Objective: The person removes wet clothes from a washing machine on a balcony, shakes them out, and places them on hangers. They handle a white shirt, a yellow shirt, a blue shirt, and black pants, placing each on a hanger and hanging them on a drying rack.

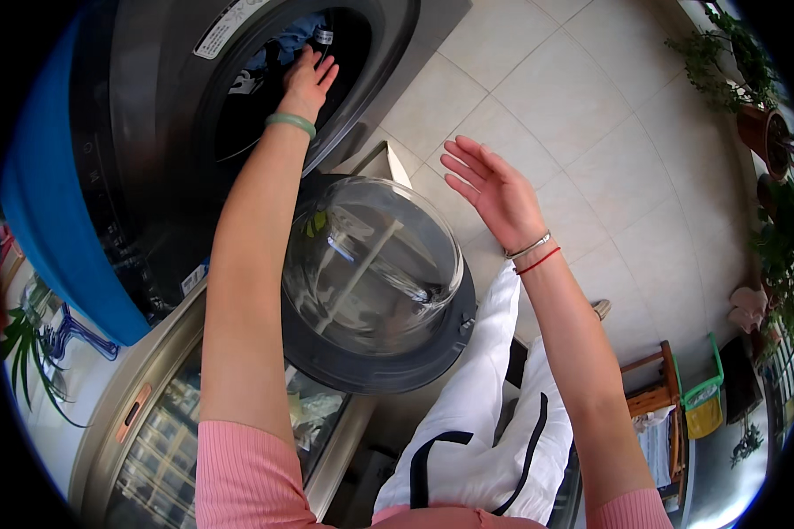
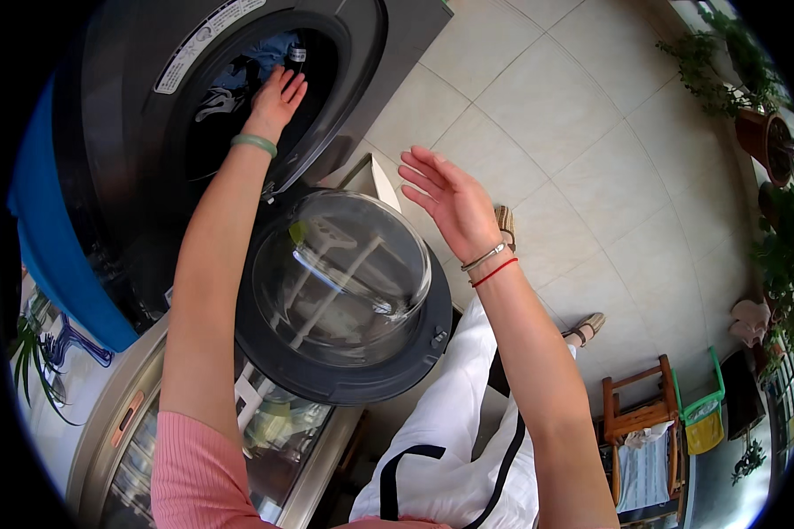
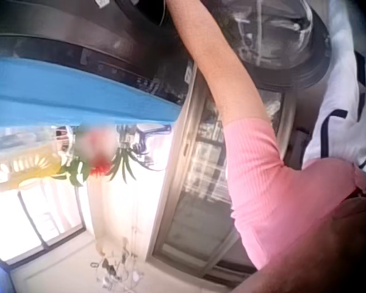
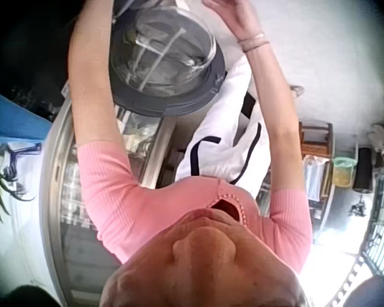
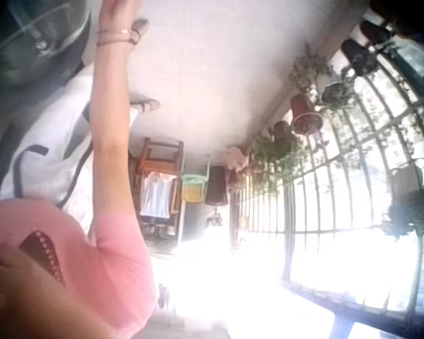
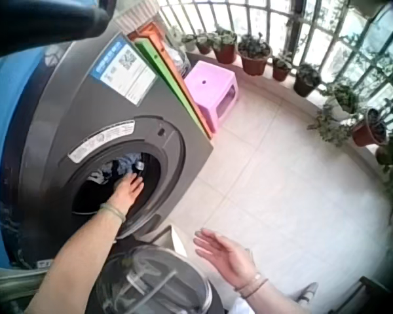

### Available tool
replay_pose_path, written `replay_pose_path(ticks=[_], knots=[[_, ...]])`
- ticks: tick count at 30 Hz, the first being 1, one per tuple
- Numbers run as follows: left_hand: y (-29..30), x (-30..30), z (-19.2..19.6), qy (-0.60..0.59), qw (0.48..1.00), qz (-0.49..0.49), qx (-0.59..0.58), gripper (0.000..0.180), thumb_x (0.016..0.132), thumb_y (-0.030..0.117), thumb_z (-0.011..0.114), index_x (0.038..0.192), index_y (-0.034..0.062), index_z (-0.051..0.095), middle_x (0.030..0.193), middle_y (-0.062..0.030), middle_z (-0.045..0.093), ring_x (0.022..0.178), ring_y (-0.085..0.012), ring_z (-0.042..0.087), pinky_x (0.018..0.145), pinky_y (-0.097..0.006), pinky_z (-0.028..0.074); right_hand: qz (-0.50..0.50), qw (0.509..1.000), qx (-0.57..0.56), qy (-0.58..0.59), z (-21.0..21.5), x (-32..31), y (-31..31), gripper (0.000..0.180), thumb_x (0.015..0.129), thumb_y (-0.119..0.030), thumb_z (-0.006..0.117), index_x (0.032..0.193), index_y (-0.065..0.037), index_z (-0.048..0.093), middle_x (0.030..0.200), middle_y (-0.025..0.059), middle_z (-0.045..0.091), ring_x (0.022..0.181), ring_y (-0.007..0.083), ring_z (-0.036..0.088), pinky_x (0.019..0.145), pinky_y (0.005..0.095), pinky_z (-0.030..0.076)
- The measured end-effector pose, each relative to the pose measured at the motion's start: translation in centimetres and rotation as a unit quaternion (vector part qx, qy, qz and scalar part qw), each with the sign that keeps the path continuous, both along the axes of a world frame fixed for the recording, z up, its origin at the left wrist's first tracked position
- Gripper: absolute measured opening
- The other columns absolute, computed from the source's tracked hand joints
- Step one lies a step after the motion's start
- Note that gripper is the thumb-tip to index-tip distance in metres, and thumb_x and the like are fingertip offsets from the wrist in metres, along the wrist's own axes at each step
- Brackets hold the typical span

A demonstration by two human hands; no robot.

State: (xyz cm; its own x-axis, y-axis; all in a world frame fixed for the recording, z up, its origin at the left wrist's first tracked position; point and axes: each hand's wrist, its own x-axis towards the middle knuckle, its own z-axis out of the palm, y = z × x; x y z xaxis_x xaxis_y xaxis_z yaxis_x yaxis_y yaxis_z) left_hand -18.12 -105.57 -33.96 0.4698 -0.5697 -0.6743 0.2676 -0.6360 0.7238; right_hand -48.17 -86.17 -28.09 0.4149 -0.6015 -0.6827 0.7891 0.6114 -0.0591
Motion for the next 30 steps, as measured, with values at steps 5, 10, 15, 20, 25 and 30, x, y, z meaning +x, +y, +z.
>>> replay_pose_path(ticks=[5, 10, 15, 20, 25, 30], knots=[[-7.4, 2.2, -3.6, 0.046, 0.998, 0.028, 0.032, 0.042, 0.094, 0.032, 0.061, 0.124, 0.0061, 0.048, 0.123, -0.0101, 0.056, 0.107, -0.028, 0.06, 0.09, -0.045, 0.053, 0.008, 0.999, 0.031, 0.029, -2.4, -1.2, 0.3, 0.039, 0.1, -0.023, 0.044, 0.128, 0.003, 0.051, 0.127, 0.0163, 0.057, 0.115, 0.0241, 0.056, 0.098, 0.0371, 0.046], [-7.3, 3.0, -4.3, -0.055, 0.998, 0.029, 0.001, 0.02, 0.093, 0.021, 0.061, 0.109, 0.0096, 0.061, 0.111, -0.0038, 0.062, 0.103, -0.0219, 0.06, 0.085, -0.042, 0.054, 0.018, 0.997, 0.037, 0.064, -3.2, -2.2, 0.7, 0.039, 0.1, -0.024, 0.045, 0.127, 0.003, 0.052, 0.123, 0.0146, 0.06, 0.107, 0.0207, 0.059, 0.091, 0.0342, 0.049], [-0.6, 1.2, 0.5, -0.241, 0.95, -0.115, -0.161, 0.018, 0.093, 0.019, 0.059, 0.106, 0.0065, 0.062, 0.101, 0.0, 0.06, 0.092, -0.0105, 0.053, 0.086, -0.029, 0.043, 0.056, 0.995, 0.01, 0.078, -0.7, -1.5, -0.4, 0.038, 0.098, -0.022, 0.05, 0.128, 0.001, 0.052, 0.12, 0.0129, 0.061, 0.104, 0.0191, 0.06, 0.09, 0.033, 0.05], [12.7, -11.2, 16.3, -0.16, 0.937, -0.259, -0.174, 0.015, 0.097, 0.013, 0.052, 0.105, 0.0002, 0.057, 0.127, -0.0052, 0.05, 0.113, -0.012, 0.045, 0.102, -0.029, 0.031, 0.126, 0.932, -0.165, 0.297, 3.1, 0.4, -1.9, 0.045, 0.087, -0.014, 0.066, 0.13, -0.006, 0.053, 0.128, 0.012, 0.057, 0.106, 0.0219, 0.059, 0.094, 0.034, 0.048], [21.5, -16.5, 28.8, -0.02, 0.948, -0.25, -0.195, 0.015, 0.098, 0.013, 0.045, 0.103, 0.0004, 0.052, 0.137, -0.0137, 0.042, 0.125, -0.0202, 0.042, 0.107, -0.037, 0.03, 0.149, 0.734, -0.378, 0.544, 9.1, 0.3, -1.8, 0.032, 0.082, -0.005, 0.064, 0.114, -0.005, 0.06, 0.115, 0.0121, 0.062, 0.097, 0.0296, 0.062, 0.085, 0.0332, 0.049], [23.3, -17.6, 33.8, 0.046, 0.973, -0.102, -0.201, 0.026, 0.102, 0.02, 0.043, 0.117, 0.0005, 0.05, 0.121, -0.0074, 0.058, 0.111, -0.0139, 0.054, 0.096, -0.033, 0.042, 0.117, 0.821, -0.316, 0.461, 20.7, -7.0, 2.3, 0.013, 0.092, -0.01, 0.058, 0.1, -0.001, 0.064, 0.083, 0.0053, 0.065, 0.073, 0.0139, 0.06, 0.065, 0.0262, 0.046]])
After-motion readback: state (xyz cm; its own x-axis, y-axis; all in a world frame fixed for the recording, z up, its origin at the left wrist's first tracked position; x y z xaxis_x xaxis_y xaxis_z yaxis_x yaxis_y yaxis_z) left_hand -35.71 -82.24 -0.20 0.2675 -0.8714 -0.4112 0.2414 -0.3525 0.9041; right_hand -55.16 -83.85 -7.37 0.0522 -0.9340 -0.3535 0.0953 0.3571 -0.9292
